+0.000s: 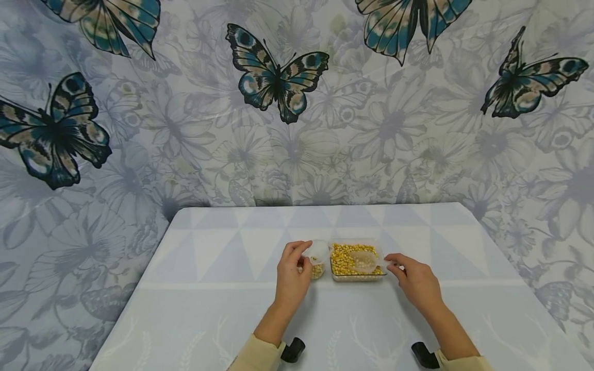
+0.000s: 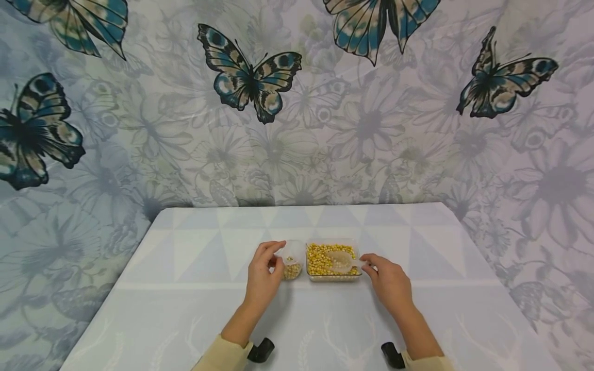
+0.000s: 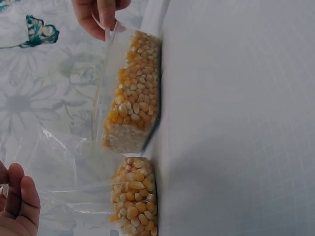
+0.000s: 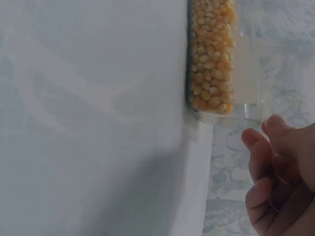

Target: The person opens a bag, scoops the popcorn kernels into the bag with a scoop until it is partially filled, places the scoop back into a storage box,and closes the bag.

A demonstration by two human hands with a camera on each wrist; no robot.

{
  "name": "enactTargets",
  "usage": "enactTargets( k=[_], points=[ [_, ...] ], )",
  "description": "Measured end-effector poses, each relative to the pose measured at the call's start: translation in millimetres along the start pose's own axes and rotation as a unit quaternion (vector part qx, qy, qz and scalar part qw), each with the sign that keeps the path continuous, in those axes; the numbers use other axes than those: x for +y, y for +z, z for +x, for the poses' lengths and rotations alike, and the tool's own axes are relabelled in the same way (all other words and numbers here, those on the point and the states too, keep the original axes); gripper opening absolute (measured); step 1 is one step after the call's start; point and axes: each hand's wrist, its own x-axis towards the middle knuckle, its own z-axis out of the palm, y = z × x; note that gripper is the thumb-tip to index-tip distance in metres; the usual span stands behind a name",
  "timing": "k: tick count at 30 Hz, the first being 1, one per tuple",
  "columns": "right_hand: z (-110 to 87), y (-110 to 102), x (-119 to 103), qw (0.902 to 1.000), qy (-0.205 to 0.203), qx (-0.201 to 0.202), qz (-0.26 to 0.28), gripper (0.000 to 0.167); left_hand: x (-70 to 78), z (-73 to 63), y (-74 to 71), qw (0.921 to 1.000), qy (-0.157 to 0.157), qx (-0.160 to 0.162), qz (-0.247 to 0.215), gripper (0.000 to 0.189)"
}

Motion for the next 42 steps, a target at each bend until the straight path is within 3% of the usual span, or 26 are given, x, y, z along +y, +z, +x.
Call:
enactTargets(
  k=[11, 20, 42],
  points=[
    [-3.1, 10, 7, 0.9984, 0.025, 0.012, 0.049, 0.022, 0.0, 0.0, 0.4, 1.0, 0.002, 0.003, 0.006, 0.039],
    [-5.1, 13, 8, 0.9955, 0.019, 0.03, 0.088, 0.017, -0.5, -1.1, 1.0, 0.9999, -0.008, 0.001, 0.007, 0.039],
    [-7.2, 22, 16, 0.9835, 0.074, 0.022, 0.163, 0.015, 0.9, -2.6, 1.5, 0.9998, -0.015, -0.008, 0.0, 0.038]
  ],
)
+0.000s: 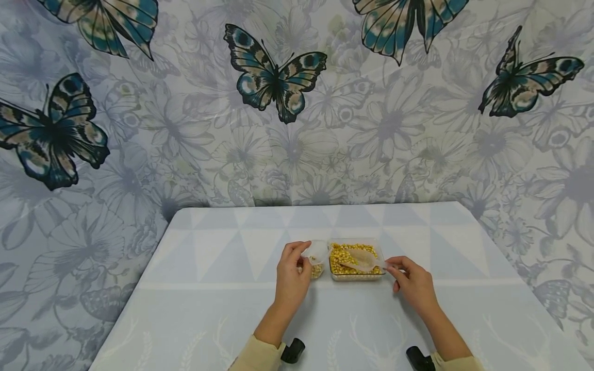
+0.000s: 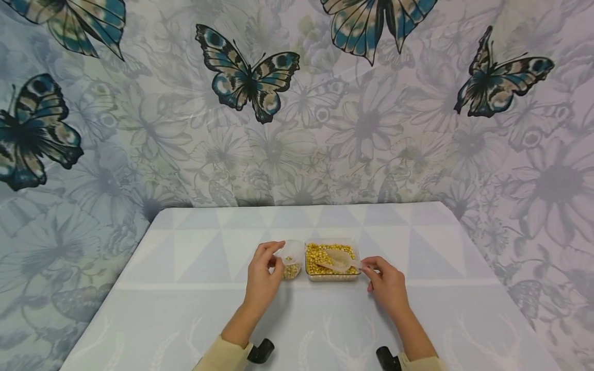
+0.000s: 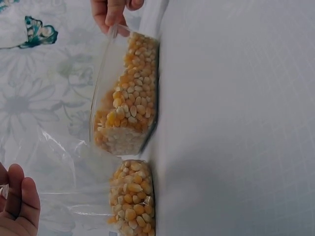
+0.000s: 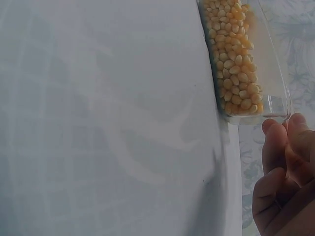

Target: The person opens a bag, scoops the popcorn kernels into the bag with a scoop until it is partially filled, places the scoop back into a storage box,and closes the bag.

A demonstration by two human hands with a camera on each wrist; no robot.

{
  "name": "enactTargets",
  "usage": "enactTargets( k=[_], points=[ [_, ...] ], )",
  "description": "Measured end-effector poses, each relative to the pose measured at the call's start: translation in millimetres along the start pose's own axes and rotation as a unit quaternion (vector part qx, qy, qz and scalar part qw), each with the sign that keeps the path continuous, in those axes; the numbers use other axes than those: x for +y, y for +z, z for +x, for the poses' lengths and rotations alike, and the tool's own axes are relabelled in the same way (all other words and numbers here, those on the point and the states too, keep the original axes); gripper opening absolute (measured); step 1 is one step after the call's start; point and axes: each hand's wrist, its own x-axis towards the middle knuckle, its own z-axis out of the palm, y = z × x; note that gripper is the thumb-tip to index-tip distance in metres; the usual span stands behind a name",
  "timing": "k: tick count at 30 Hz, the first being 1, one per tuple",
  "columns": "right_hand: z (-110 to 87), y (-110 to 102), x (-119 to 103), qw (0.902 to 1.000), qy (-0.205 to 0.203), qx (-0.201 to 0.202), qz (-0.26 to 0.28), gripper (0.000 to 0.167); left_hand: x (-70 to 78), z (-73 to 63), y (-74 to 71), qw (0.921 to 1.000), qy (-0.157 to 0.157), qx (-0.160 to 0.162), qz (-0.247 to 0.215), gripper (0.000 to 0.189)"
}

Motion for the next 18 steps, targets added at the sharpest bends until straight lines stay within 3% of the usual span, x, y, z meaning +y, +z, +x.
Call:
enactTargets(
  k=[18],
  points=[
    [-5.1, -1.3, 1.6, 0.9993, 0.024, -0.004, 0.03, 0.016, -1.5, 0.1, 1.4, 1.0, 0.005, 0.0, 0.002, 0.039]
  ],
)
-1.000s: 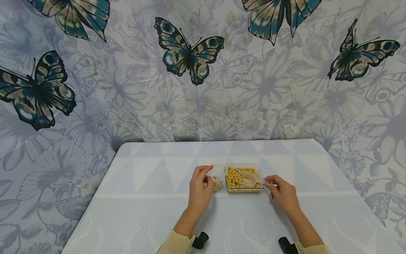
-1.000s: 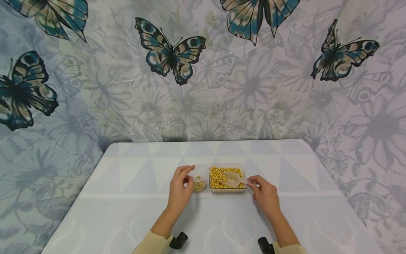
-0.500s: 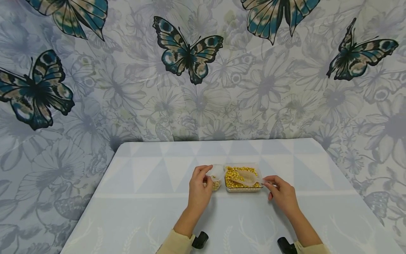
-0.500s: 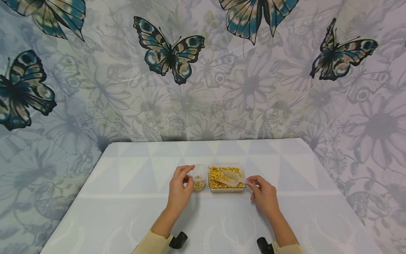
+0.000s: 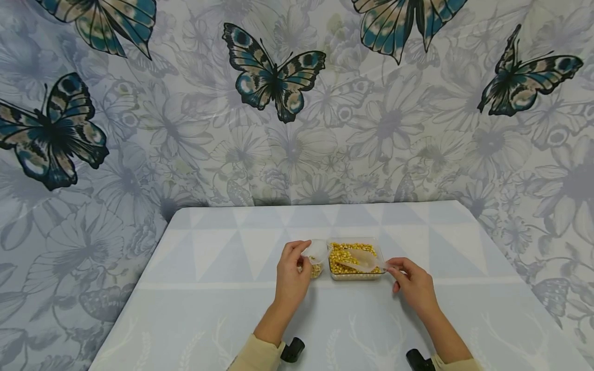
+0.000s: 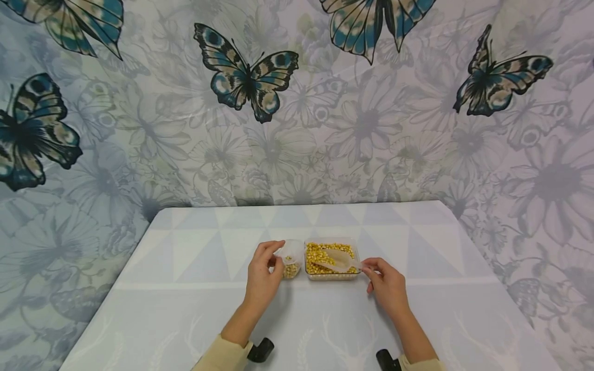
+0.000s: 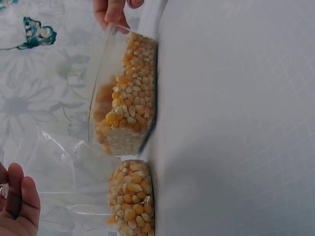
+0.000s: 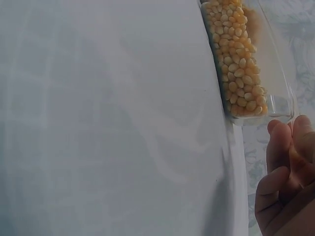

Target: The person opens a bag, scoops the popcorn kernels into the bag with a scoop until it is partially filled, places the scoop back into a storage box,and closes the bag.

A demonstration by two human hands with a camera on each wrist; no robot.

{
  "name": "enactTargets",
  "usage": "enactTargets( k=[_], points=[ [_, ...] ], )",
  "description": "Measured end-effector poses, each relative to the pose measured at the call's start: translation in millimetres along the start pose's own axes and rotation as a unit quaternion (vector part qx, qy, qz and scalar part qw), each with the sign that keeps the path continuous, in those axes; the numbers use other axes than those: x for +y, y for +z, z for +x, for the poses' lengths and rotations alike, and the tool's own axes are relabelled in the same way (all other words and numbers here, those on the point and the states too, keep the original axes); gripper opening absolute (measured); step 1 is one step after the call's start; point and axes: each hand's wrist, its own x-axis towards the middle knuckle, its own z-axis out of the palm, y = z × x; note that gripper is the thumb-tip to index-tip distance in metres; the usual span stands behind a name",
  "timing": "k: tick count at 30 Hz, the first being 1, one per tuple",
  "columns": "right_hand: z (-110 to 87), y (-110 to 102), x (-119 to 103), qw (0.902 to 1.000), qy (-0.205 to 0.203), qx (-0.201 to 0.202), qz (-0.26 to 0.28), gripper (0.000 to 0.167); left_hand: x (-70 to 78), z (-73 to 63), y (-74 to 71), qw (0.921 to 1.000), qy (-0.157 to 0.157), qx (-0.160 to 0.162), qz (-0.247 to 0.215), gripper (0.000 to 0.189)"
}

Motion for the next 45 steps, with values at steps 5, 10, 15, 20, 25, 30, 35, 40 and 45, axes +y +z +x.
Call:
enactTargets(
  k=[5, 10, 15, 20, 25, 30, 35, 40, 45],
  points=[
    [-1.4, -1, 1, 0.9999, 0.005, -0.001, 0.012, 0.016, -0.4, 0.1, 0.4, 1.0, 0.005, -0.001, -0.004, 0.038],
    [-2.7, -3, 1, 1.0, 0.004, 0.004, 0.006, 0.016, -0.8, -0.1, 1.0, 0.9999, 0.007, -0.003, -0.007, 0.037],
    [-3.0, -6, 0, 0.9997, -0.005, 0.02, 0.013, 0.015, -1.2, -0.6, 1.1, 1.0, 0.008, -0.003, -0.003, 0.037],
    [-3.2, -11, -6, 0.9993, -0.012, 0.03, 0.018, 0.014, -1.1, -1.2, 0.9, 1.0, 0.002, -0.004, -0.004, 0.037],
    [-4.5, -14, -11, 0.9993, -0.013, 0.03, 0.017, 0.015, -1.6, -2.1, 0.4, 1.0, 0.003, -0.001, -0.007, 0.038],
    [-4.5, -17, -15, 0.9988, -0.014, 0.044, 0.014, 0.014, -2.6, -1.0, 0.3, 0.9998, 0.017, 0.004, -0.007, 0.039],
    [-3.5, -20, -21, 0.9988, -0.003, 0.047, 0.009, 0.015, -2.7, 0.0, -0.6, 0.9997, 0.024, 0.007, -0.006, 0.039],
    [-4.0, -25, -28, 0.9985, -0.003, 0.054, 0.009, 0.015, -3.2, -0.3, 0.0, 0.9998, 0.018, 0.004, -0.008, 0.039],
    [-4.0, -29, -39, 0.9982, -0.009, 0.054, 0.024, 0.016, -3.1, 0.1, 0.2, 0.9998, 0.015, 0.006, -0.01, 0.04]
  ],
)
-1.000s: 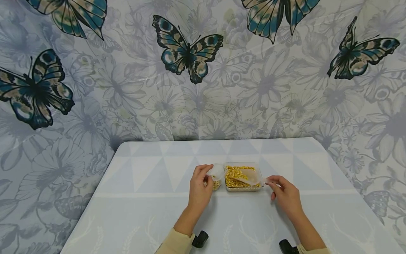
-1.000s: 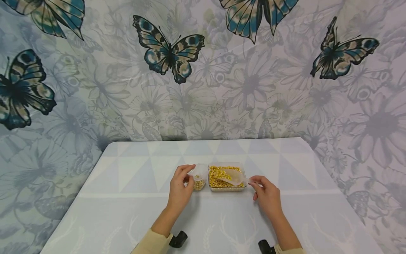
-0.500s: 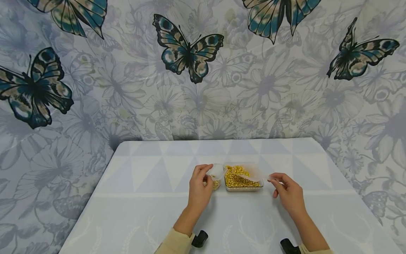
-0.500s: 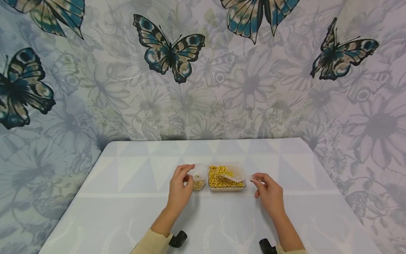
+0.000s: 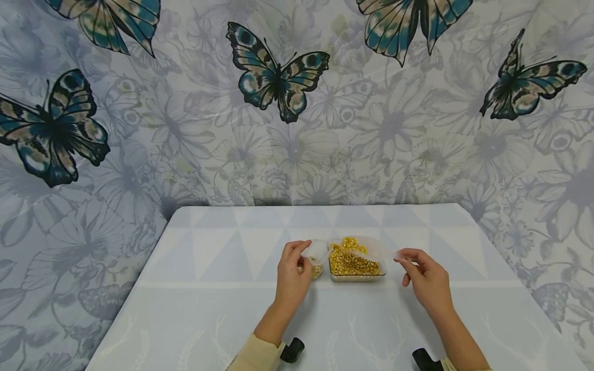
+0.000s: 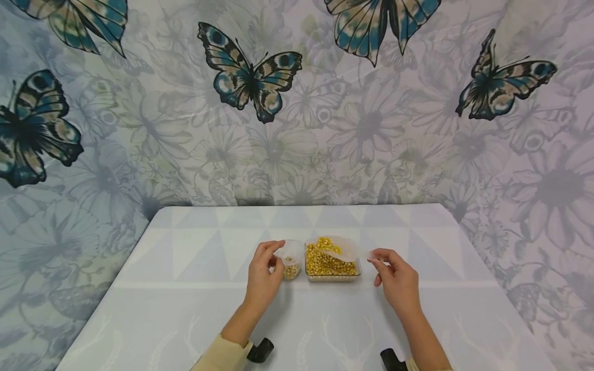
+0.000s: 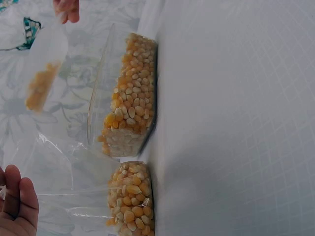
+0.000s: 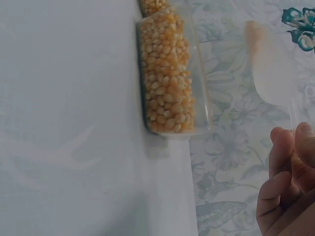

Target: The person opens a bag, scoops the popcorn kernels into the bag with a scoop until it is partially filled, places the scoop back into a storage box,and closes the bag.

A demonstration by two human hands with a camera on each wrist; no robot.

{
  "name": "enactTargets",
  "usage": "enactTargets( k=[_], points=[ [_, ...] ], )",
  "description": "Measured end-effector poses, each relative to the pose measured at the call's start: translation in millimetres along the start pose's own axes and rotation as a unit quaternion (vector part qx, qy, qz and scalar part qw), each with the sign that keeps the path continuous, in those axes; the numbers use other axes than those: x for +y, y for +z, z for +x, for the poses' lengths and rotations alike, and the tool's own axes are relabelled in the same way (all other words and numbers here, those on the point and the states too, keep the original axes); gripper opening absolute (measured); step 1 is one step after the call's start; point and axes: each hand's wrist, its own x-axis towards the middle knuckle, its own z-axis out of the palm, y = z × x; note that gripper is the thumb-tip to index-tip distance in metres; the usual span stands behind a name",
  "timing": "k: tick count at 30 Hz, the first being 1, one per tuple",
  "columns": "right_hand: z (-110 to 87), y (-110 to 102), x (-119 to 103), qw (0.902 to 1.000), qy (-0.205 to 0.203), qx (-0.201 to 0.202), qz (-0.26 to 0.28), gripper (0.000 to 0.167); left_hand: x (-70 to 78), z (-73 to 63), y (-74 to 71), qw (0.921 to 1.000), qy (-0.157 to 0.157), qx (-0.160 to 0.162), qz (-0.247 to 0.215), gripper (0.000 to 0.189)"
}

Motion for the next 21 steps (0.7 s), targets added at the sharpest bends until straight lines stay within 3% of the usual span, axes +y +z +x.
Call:
enactTargets(
  k=[6, 14, 21],
  points=[
    [-1.7, -1, -9, 0.9998, 0.002, -0.012, 0.016, 0.019, 1.9, -0.4, 1.0, 0.9999, -0.009, -0.001, -0.01, 0.043],
    [-3.1, 4, -22, 0.9995, -0.007, -0.022, 0.021, 0.017, 1.6, -1.4, 1.7, 0.9998, 0.014, 0.002, -0.011, 0.043],
    [-3.9, 12, -27, 0.9994, -0.019, -0.028, 0.002, 0.014, 2.1, -0.8, 0.6, 1.0, -0.003, -0.005, -0.003, 0.043]
  ],
)
